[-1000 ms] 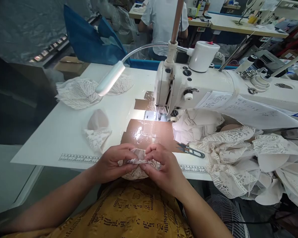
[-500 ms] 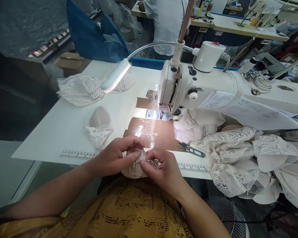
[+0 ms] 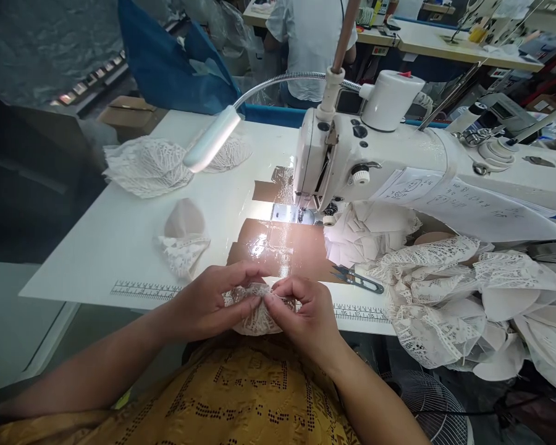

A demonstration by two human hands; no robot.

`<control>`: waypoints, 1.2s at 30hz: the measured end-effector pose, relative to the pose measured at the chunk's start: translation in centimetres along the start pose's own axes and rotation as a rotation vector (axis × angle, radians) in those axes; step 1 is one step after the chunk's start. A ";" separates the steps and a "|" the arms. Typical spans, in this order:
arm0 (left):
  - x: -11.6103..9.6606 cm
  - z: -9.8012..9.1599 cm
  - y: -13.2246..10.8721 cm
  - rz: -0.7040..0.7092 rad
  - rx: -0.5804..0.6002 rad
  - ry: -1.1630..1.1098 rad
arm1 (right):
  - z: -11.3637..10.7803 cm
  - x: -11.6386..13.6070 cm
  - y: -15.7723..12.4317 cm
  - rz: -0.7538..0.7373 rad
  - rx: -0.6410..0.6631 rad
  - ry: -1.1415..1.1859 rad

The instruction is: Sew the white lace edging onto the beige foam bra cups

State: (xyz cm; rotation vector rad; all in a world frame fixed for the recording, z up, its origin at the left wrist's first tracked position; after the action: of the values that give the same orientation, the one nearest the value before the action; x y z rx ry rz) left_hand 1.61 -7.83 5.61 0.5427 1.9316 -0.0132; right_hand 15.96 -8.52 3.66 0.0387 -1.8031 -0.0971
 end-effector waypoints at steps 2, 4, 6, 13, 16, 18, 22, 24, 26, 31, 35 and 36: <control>-0.3 0.1 -0.1 0.036 -0.005 0.009 | 0.0 -0.3 0.0 0.013 -0.002 -0.017; -0.6 0.1 -0.1 0.065 -0.007 0.023 | 0.0 -0.7 -0.1 0.029 0.002 -0.041; -0.6 0.2 -0.2 0.074 0.006 0.035 | 0.1 -1.0 -0.1 0.051 0.016 -0.058; 0.1 0.6 -0.2 0.009 0.043 -0.033 | 0.4 -0.9 0.2 0.123 0.143 -0.051; 0.8 0.5 0.0 -0.057 0.070 -0.049 | 0.2 -0.8 0.3 0.167 0.139 0.017; 1.1 0.5 0.2 -0.063 0.075 -0.034 | 0.1 -0.9 0.3 0.197 0.145 0.067; 1.2 1.0 0.8 -0.054 0.090 -0.095 | 0.0 -1.1 0.5 0.190 0.141 0.067; 1.1 1.1 1.1 -0.070 0.084 -0.160 | -0.1 -1.2 0.7 0.179 0.139 0.058; 1.0 1.2 1.5 -0.090 0.066 -0.223 | -0.1 -1.3 0.9 0.175 0.145 0.069; 1.8 2.1 1.9 -0.217 -0.003 -0.399 | 0.1 -1.9 1.5 0.216 0.179 0.137; 4.5 2.7 1.6 -0.559 -0.037 -0.657 | -0.1 -2.5 2.2 0.249 0.175 0.178; 5.0 2.0 1.6 -0.599 -0.068 -0.666 | -0.4 -2.7 2.5 0.242 0.155 0.169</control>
State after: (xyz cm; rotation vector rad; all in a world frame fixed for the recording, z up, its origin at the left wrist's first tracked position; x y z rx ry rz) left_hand 2.38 -5.04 0.76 -0.1073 1.3642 -0.4529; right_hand 17.04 -5.86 1.40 -0.0596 -1.6300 0.2135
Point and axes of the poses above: each hand's wrist, its own y-axis towards the middle knuckle, its own z-axis out of the palm, x = y × z, the point moved 7 cm from there along y, towards the middle knuckle, and after that the axes turned 15 degrees about -x, right-handed, at the moved point
